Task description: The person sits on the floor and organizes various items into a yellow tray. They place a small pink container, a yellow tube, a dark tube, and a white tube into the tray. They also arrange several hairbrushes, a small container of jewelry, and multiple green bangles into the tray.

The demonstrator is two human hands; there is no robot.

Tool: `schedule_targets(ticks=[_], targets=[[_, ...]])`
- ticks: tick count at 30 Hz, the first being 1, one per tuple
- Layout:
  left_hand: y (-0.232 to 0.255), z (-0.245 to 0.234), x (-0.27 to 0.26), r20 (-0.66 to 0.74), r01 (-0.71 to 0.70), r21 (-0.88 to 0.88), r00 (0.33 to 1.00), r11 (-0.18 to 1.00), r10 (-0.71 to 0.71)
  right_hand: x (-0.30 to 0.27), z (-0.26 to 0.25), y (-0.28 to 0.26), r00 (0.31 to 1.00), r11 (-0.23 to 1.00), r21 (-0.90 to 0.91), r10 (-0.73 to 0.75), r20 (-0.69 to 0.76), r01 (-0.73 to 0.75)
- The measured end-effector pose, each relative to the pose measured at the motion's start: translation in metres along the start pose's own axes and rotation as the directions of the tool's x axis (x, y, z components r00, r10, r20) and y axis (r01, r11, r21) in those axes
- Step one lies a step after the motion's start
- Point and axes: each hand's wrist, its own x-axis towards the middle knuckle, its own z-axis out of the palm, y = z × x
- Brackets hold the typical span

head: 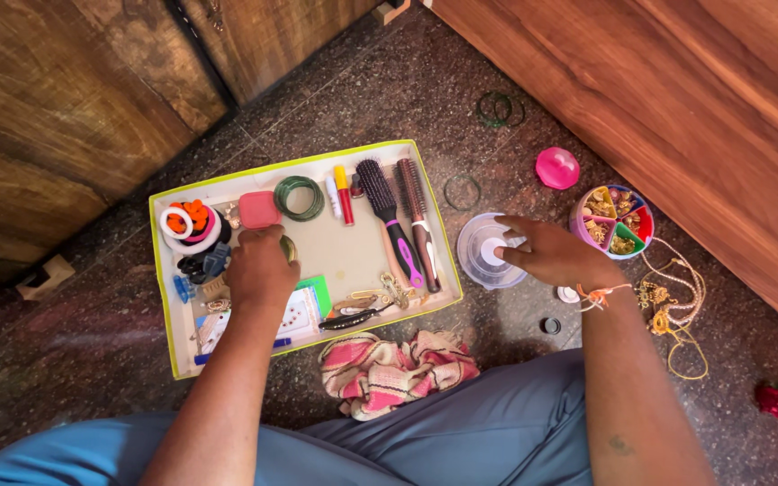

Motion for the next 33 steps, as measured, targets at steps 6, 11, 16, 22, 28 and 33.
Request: schedule_targets(ticks=[6,11,16,22,28,33], targets=[[0.008,-0.008,-0.005,0.010,0.017,0.025,1.000,1.000,-0.017,0.008,0.002,0.004,0.996,1.000,-0.029,-0.009,-0.091,0.006],[0.008,-0.011,-0.015,-0.064,-0.032,0.109,0.997,0.994,0.039,0.014,0.007,0.014,0.986,0.998,-0.016,-0.062,-0.153,0.060],[0.026,-0.054,-0.056,-0.092,-0.098,0.125,0.990,0.987,0.110,0.004,0.009,0.009,0.926,0.997,0.062,-0.011,-0.378,0.037],[0.027,-0.097,-0.111,0.052,-0.277,0.029,0.960,0.960,0.275,0.021,0.023,0.030,0.836,0.973,-0.119,-0.231,-0.498,0.198],[0.017,-0.051,-0.119,0.121,-0.474,-0.380,0.825,0.794,0.551,0.058,0.042,0.031,0.818,0.977,-0.097,-0.213,-0.533,0.192],[0.046,-0.027,-0.105,0.226,-0.496,-0.404,0.760,0.769,0.609,0.087,0.061,0.012,0.790,0.930,-0.357,-0.283,-0.544,0.087]])
